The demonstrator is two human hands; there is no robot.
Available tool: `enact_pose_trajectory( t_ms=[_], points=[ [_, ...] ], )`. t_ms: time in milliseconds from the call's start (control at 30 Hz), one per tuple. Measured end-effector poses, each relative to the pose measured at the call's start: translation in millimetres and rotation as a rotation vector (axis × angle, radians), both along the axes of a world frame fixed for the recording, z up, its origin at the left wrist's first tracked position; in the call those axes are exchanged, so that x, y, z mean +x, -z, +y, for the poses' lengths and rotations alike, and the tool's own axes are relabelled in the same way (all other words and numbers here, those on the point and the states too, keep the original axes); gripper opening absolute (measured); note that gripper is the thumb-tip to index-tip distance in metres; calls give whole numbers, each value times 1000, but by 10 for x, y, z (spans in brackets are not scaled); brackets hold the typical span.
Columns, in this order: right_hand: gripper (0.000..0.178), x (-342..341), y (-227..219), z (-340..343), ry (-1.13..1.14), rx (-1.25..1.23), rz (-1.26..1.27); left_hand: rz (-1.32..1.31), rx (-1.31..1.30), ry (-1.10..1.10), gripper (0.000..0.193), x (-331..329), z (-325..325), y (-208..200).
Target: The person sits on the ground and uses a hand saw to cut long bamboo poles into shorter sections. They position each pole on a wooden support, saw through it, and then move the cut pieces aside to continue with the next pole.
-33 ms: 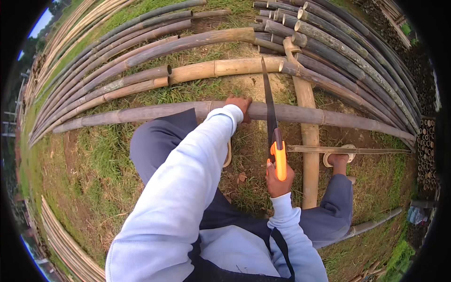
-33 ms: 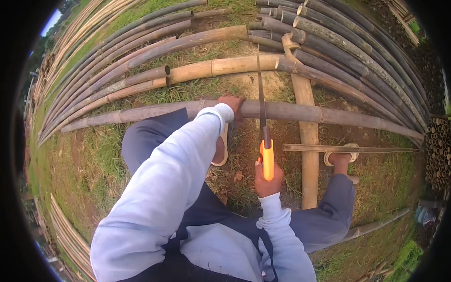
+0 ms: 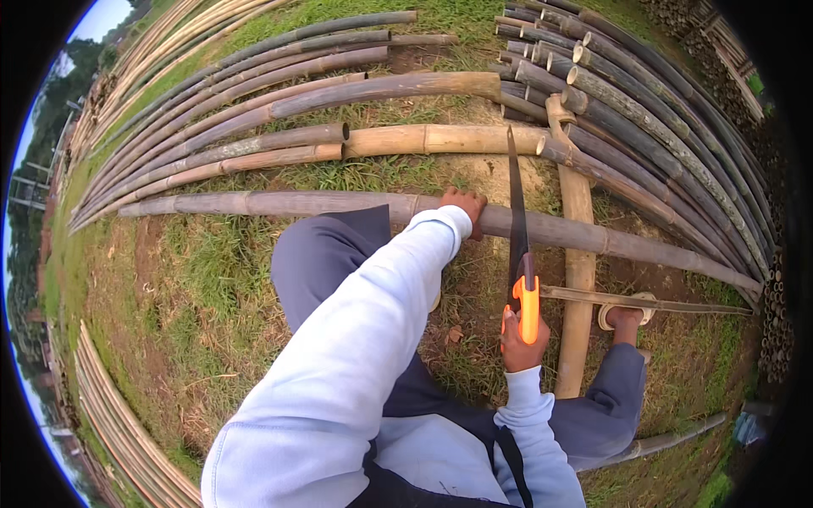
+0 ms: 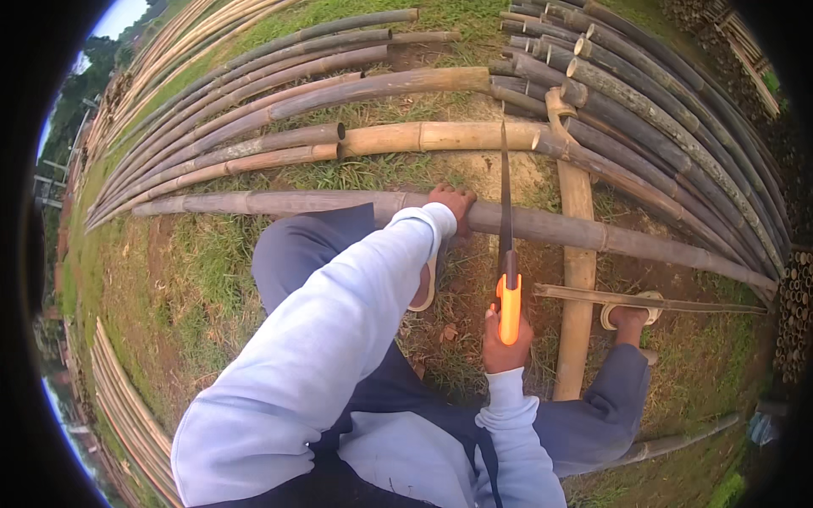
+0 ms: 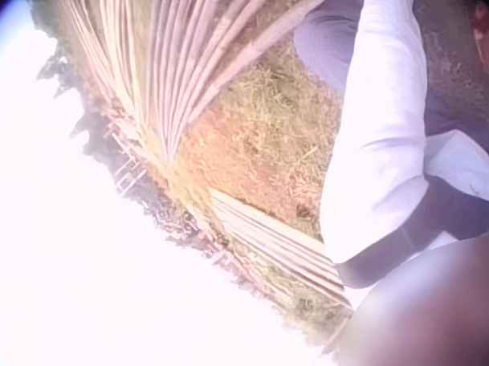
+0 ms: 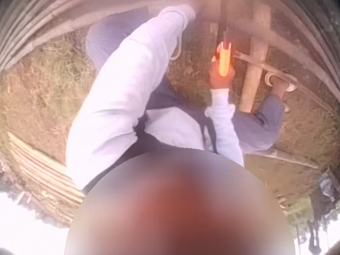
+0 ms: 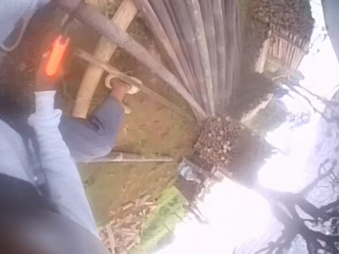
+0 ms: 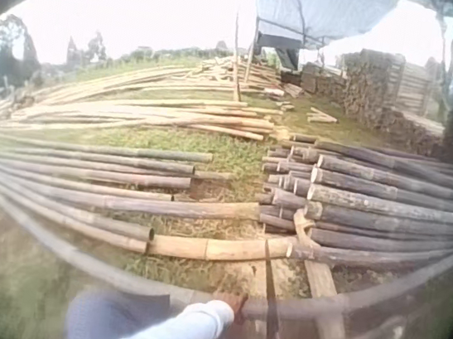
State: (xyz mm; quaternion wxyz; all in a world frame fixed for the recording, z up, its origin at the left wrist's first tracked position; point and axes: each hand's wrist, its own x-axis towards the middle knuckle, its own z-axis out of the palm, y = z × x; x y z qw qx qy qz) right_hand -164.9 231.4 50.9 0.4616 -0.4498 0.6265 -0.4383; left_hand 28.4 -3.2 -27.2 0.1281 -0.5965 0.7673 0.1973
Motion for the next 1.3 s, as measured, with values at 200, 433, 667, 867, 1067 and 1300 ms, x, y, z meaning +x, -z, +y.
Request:
enact_pose_trajectory(
  t_ms=[200, 433, 667, 867, 1067, 1300],
  points=[
    [18, -37, 120, -252, -20, 0, -164, 33, -312, -67, 43, -84, -6, 168],
    [16, 24, 170, -223, 22, -77, -114, 55, -359, -152, 33, 61, 365, -242],
    [15, 21, 219, -297, 32, -27, -145, 27, -205, -161, 41, -69, 543, -596],
    [16, 41, 112, -261, 20, -32, -195, 43, -179, -165, 50, -150, 524, -638],
    [17, 75, 47, -211, 26, 5, -154, 66, -162, -191, 47, -178, 394, -491],
    [18, 133, -5, -161, 70, -28, -153, 91, -208, -176, 45, -76, 514, -549]
  ],
)
